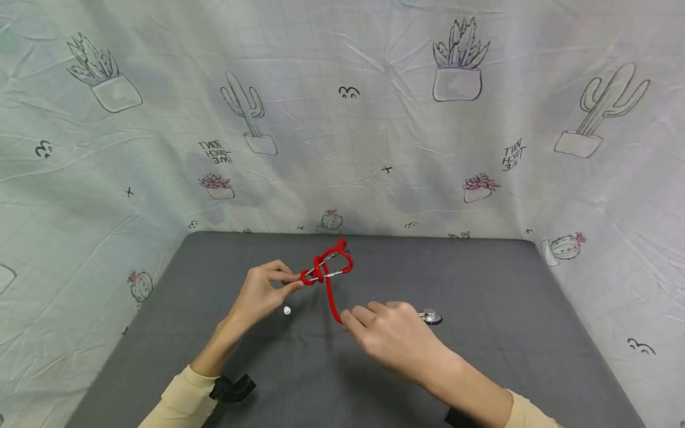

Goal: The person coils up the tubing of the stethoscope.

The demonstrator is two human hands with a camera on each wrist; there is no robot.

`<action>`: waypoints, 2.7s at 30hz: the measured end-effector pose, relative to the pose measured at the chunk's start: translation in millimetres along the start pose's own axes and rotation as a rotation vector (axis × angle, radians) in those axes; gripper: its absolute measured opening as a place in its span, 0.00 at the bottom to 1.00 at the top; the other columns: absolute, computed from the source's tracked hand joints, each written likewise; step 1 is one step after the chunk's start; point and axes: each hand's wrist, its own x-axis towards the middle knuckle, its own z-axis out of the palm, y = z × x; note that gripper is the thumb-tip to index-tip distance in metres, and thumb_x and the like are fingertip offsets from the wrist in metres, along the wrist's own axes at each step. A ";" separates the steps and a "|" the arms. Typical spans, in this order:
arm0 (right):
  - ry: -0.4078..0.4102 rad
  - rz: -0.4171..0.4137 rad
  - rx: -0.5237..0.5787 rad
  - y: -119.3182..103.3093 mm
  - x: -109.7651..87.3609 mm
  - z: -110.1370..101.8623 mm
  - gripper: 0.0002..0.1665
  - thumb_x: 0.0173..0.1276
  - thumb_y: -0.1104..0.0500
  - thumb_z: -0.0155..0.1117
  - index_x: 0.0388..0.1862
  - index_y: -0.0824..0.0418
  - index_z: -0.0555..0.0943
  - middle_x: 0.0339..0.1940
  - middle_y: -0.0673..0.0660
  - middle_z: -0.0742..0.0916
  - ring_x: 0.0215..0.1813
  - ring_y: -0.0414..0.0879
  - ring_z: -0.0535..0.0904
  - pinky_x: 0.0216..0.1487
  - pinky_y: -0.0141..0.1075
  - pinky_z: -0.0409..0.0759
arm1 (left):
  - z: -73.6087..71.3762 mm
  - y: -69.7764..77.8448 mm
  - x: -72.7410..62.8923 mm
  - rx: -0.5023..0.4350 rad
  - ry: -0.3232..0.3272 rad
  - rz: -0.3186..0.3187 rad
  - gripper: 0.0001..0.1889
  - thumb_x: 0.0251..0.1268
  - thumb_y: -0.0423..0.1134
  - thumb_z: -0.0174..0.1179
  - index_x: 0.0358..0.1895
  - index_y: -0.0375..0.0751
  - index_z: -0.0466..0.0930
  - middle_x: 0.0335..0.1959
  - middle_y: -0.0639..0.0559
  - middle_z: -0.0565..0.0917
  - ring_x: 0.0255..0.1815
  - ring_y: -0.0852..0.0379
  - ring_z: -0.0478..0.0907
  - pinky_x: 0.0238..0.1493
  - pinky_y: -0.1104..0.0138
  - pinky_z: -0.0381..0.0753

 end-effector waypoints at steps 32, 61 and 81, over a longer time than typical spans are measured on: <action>0.106 0.104 0.282 92.2 -3.6 31.2 0.26 0.89 0.41 0.49 0.47 0.53 0.90 0.30 0.43 0.87 0.22 0.30 0.72 0.22 0.19 0.62 | 2.1 21.9 -17.1 -0.227 -0.342 0.297 0.06 0.64 0.32 0.78 0.43 0.39 0.97 0.35 0.54 0.88 0.34 0.68 0.81 0.33 0.70 0.85; -0.069 0.500 1.221 53.2 -24.6 85.6 0.12 0.83 0.67 0.59 0.57 0.64 0.87 0.45 0.62 0.92 0.44 0.40 0.86 0.47 0.38 0.88 | 11.6 27.1 -9.6 -0.301 -0.145 0.469 0.13 0.54 0.21 0.80 0.44 0.33 0.96 0.36 0.49 0.88 0.31 0.60 0.81 0.31 0.70 0.83; -0.128 0.781 1.232 -2.7 -14.7 85.2 0.22 0.93 0.57 0.44 0.40 0.65 0.80 0.22 0.60 0.81 0.20 0.46 0.82 0.27 0.39 0.87 | 23.1 28.6 -3.4 -0.218 0.072 0.350 0.08 0.59 0.27 0.79 0.42 0.34 0.96 0.34 0.49 0.89 0.30 0.59 0.83 0.32 0.75 0.82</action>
